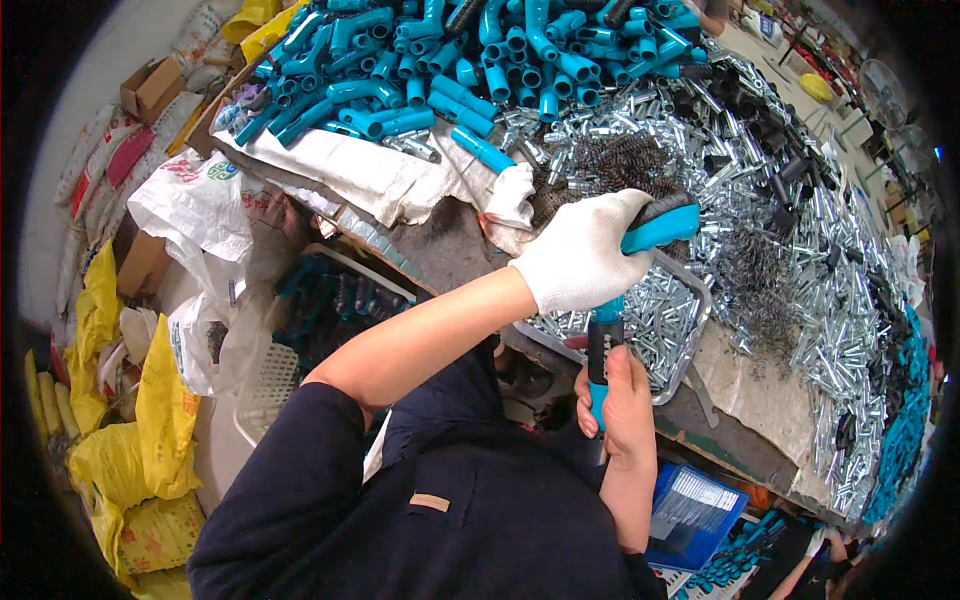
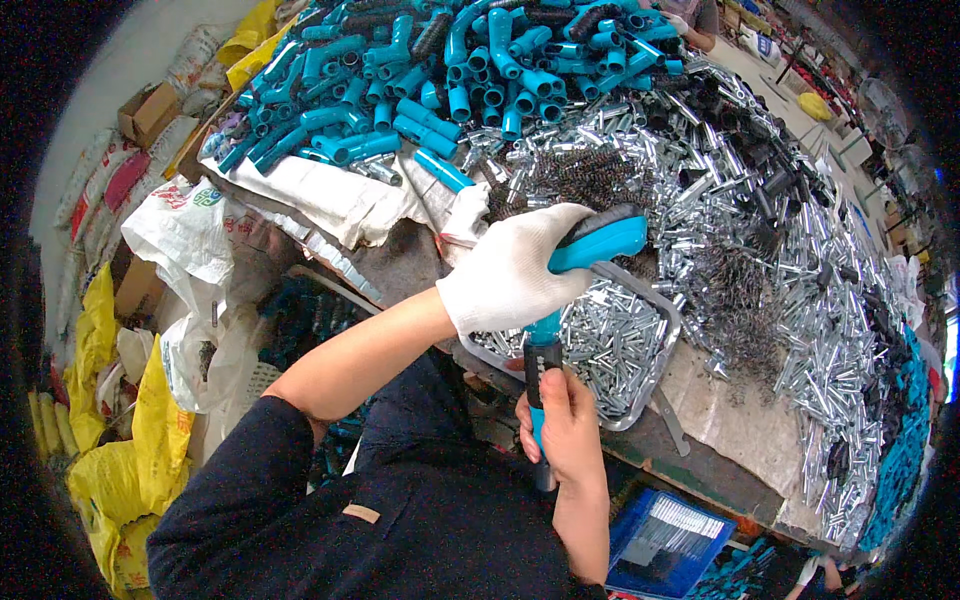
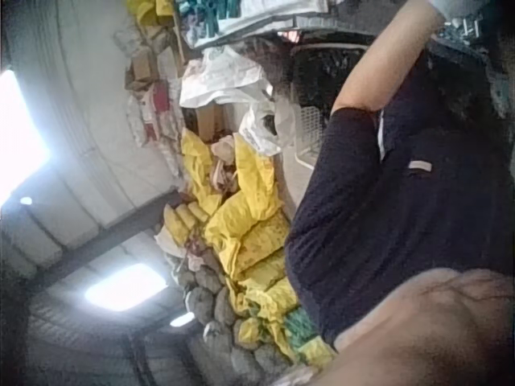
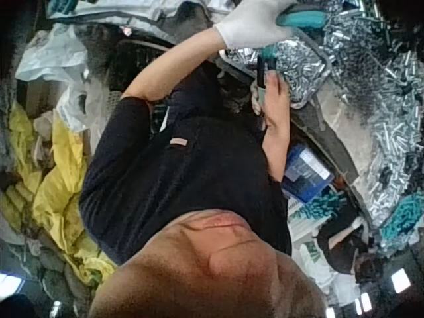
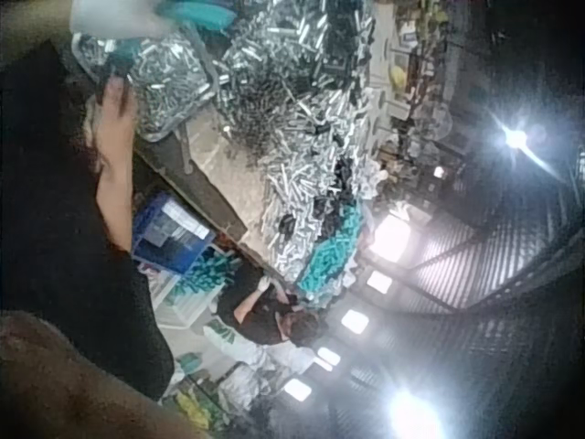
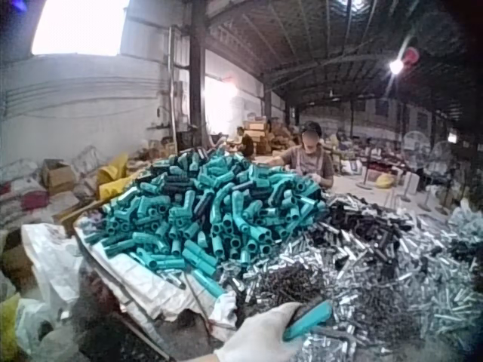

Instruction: The person assembles handle components by inserting metal pins into metal cylinders and fitting plastic handle sleeves onto them.

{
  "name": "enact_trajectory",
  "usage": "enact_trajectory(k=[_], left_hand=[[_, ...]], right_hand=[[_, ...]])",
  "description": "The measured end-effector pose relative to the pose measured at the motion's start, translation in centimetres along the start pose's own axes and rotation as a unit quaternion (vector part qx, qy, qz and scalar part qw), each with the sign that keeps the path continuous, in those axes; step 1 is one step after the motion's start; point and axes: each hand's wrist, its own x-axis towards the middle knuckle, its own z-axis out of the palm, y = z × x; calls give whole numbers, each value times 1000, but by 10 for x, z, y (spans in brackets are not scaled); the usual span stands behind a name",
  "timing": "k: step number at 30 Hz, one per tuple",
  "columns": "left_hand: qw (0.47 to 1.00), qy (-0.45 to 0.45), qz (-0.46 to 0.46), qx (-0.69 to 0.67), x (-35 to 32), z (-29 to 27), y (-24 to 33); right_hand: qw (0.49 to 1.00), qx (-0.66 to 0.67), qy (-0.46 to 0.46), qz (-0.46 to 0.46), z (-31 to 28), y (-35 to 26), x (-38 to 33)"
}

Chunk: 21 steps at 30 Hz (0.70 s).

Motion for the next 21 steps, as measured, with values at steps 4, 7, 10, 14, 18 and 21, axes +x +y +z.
enact_trajectory(k=[4,7,10,14,18,21], left_hand=[[999,-2,-34,22,-3,2,-3],[995,23,-73,64,-2,11,-9],[988,46,-135,62,-5,14,-10],[988,64,-132,40,-7,19,-18],[993,-42,-86,74,-2,13,-16],[994,-4,-107,33,-5,10,-10]], right_hand=[[1000,-4,0,21,0,0,2],[959,-245,97,-108,0,9,14],[912,-343,165,-156,8,6,17],[878,-401,208,-159,12,1,17],[881,-404,164,-185,3,10,14],[981,-144,132,-14,4,8,11]])
